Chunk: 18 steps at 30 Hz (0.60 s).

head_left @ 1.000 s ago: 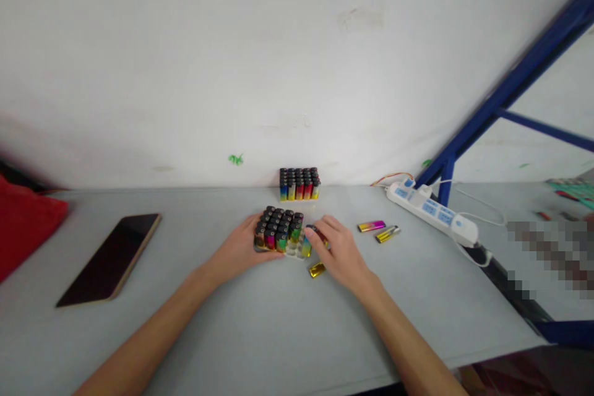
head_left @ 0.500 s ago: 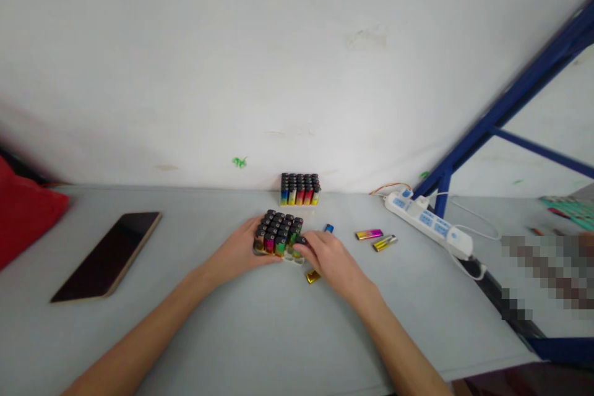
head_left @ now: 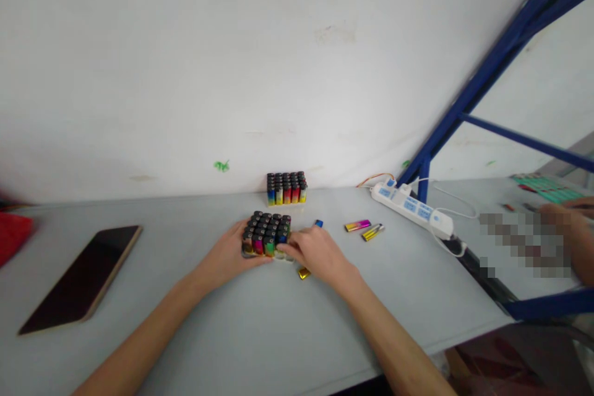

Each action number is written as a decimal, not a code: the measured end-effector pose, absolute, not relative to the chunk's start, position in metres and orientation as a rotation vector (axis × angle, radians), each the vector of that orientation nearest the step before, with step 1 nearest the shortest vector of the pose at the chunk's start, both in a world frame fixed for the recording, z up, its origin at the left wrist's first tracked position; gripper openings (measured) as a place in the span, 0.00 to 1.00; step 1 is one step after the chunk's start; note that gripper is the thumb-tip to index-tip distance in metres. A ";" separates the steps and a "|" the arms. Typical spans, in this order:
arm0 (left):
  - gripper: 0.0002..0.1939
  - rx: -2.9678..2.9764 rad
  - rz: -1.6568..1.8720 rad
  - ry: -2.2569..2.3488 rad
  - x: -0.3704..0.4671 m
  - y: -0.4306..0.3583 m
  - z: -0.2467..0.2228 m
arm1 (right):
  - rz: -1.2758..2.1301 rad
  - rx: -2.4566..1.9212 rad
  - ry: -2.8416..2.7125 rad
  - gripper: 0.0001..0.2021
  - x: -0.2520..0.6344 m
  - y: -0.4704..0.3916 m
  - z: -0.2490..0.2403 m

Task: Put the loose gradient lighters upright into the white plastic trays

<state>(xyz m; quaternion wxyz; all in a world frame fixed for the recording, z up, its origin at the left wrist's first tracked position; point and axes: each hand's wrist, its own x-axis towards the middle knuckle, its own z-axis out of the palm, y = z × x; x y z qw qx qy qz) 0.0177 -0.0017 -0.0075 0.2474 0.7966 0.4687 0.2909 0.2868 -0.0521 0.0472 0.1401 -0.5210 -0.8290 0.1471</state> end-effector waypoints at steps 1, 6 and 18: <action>0.40 2.169 0.791 1.280 0.018 -0.001 -0.008 | 0.486 -1.479 -2.374 0.21 0.294 -0.051 0.047; 0.42 2.170 0.807 1.304 0.018 0.003 -0.012 | 0.537 -1.392 -2.078 0.16 0.382 -0.043 0.043; 0.44 2.131 0.878 1.257 0.021 0.001 -0.011 | 0.656 -1.563 -1.800 0.21 0.471 -0.020 0.041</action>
